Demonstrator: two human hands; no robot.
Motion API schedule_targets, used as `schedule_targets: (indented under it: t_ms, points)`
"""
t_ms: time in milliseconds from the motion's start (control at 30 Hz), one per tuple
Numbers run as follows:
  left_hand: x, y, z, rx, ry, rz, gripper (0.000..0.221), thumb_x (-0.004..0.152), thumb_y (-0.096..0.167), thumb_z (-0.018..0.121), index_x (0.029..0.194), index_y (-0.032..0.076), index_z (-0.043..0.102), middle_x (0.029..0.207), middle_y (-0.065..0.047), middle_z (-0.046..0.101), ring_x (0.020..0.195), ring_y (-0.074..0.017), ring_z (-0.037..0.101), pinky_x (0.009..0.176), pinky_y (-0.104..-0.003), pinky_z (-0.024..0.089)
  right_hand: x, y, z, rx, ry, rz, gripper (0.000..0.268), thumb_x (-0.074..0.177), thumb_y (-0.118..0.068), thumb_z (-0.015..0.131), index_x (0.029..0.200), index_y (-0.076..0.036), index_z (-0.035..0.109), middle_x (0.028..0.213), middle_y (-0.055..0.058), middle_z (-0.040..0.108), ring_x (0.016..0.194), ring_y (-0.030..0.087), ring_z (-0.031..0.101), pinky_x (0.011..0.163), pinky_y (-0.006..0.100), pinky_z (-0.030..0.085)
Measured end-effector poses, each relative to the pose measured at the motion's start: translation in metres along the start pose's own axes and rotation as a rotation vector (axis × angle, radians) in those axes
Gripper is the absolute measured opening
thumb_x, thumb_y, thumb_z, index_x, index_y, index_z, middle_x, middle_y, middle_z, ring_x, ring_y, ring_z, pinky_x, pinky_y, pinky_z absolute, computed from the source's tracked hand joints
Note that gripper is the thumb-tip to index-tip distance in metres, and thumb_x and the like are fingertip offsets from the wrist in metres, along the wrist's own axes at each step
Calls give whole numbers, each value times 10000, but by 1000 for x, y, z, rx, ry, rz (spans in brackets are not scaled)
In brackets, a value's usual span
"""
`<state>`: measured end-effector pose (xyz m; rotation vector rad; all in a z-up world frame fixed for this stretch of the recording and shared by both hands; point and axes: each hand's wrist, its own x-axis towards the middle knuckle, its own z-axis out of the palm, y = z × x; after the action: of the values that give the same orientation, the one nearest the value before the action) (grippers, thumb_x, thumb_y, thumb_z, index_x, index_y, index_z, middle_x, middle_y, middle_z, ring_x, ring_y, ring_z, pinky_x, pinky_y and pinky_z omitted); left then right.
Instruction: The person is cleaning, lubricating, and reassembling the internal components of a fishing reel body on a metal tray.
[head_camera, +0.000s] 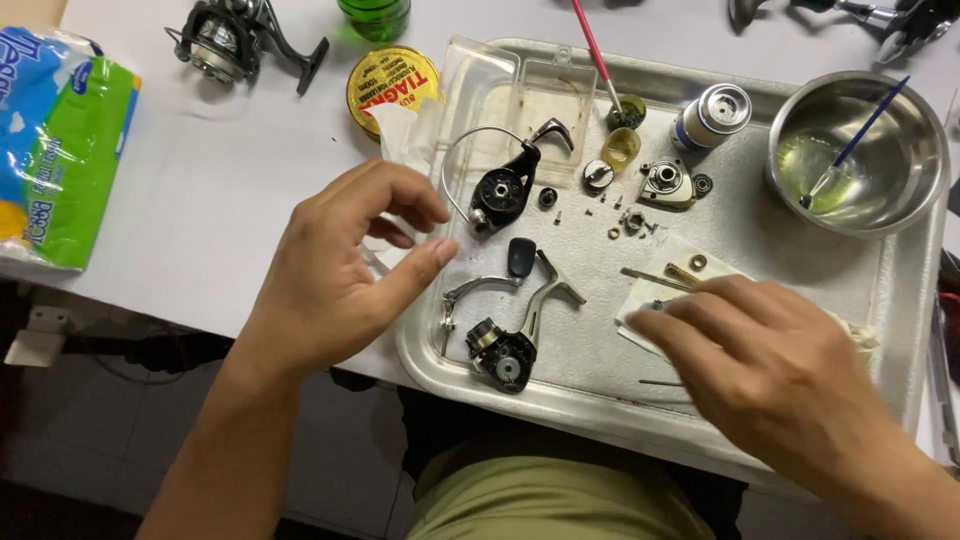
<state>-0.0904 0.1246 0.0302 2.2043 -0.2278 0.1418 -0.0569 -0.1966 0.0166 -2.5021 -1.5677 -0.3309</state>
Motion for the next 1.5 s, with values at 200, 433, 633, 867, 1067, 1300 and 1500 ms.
schedule_targets:
  t_ms: [200,433,633,867,1067,1300,1500]
  points:
    - [-26,-7,-2,-82,130,-161,250,909,145,735,1112,73,609,999,-39,704,892,-133,700,824,-260,600,48,-14,38,-177,-179,-245,277,1006,-187,561,1247,-69,628,921,70,605,759,235,576,592,354,486]
    - [-30,-5,9,-102,138,-147,259,889,134,739,1106,68,613,996,-47,713,894,-139,708,823,-259,592,56,-11,64,-203,-140,-370,181,1016,-155,532,887,-172,658,854,38,543,731,242,515,573,374,404]
    - [-13,6,20,-113,69,-68,214,883,179,707,1074,81,708,1033,-61,715,818,-121,700,683,-225,561,36,9,29,-63,-104,-341,145,1030,-151,557,1089,-57,651,936,73,599,718,224,536,645,352,498]
    - [48,20,49,-235,-468,22,490,937,471,560,1290,139,632,1147,-38,754,899,-142,738,797,-293,553,15,39,3,-54,95,-139,164,1013,-93,576,1128,-34,678,993,87,671,711,248,568,619,381,498]
    - [93,21,77,-305,-659,172,390,943,406,609,1257,183,675,1021,15,784,813,-85,662,709,-231,464,6,58,-5,-90,174,-33,121,980,-157,677,1040,-65,729,906,45,691,643,226,536,572,368,458]
    - [90,11,92,-469,-704,252,397,890,286,733,1259,158,664,1259,-48,737,1139,-159,722,825,-274,675,-7,64,0,-16,229,-38,118,981,-202,667,964,-94,709,910,17,676,693,239,548,610,353,463]
    - [85,2,98,-447,-658,308,472,886,194,767,1326,140,608,1267,-48,743,1161,-171,727,1018,-295,540,-7,66,0,4,293,-86,126,946,-184,715,919,-63,734,854,43,703,668,226,534,597,329,459]
